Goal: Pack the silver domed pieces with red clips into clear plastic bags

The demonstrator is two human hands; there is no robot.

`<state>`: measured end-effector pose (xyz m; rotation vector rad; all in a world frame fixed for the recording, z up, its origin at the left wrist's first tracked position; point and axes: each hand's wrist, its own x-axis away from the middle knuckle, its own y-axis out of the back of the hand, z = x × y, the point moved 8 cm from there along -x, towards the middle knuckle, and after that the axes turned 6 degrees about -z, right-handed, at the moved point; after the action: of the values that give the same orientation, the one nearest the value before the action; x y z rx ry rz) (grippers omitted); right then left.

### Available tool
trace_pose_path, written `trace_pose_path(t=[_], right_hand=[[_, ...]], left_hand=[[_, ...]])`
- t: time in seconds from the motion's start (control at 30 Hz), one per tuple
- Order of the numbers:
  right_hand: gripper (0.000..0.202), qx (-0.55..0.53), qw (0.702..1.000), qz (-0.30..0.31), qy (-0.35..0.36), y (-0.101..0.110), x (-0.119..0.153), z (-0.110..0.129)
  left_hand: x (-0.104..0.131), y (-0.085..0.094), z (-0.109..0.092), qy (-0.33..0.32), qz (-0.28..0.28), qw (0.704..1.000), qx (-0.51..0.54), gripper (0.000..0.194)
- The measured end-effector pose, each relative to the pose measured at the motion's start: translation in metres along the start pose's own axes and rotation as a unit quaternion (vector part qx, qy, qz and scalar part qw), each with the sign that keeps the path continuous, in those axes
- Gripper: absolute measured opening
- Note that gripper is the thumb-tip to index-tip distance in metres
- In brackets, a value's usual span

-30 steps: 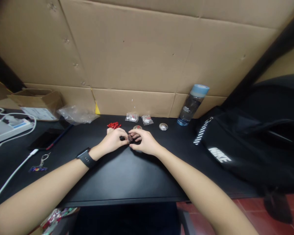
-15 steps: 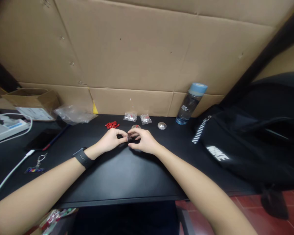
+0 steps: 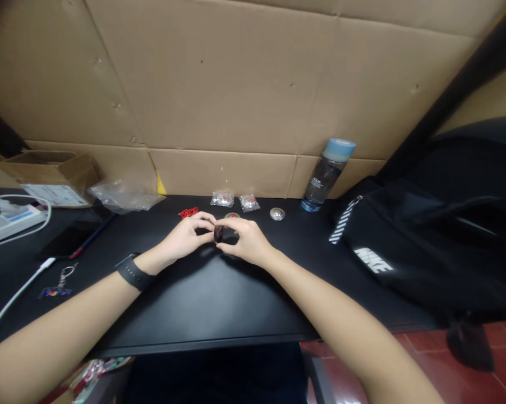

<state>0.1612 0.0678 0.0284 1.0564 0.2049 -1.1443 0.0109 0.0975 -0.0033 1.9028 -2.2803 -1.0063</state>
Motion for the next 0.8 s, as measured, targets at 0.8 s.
trace_pose_path(t=[0.8], right_hand=[[0.071,-0.106,0.988,0.040,-0.107,-0.003,0.003,-0.011]], left_hand=[[0.007,0.001,-0.025,-0.080,0.006,0.990,-0.115,0.011]])
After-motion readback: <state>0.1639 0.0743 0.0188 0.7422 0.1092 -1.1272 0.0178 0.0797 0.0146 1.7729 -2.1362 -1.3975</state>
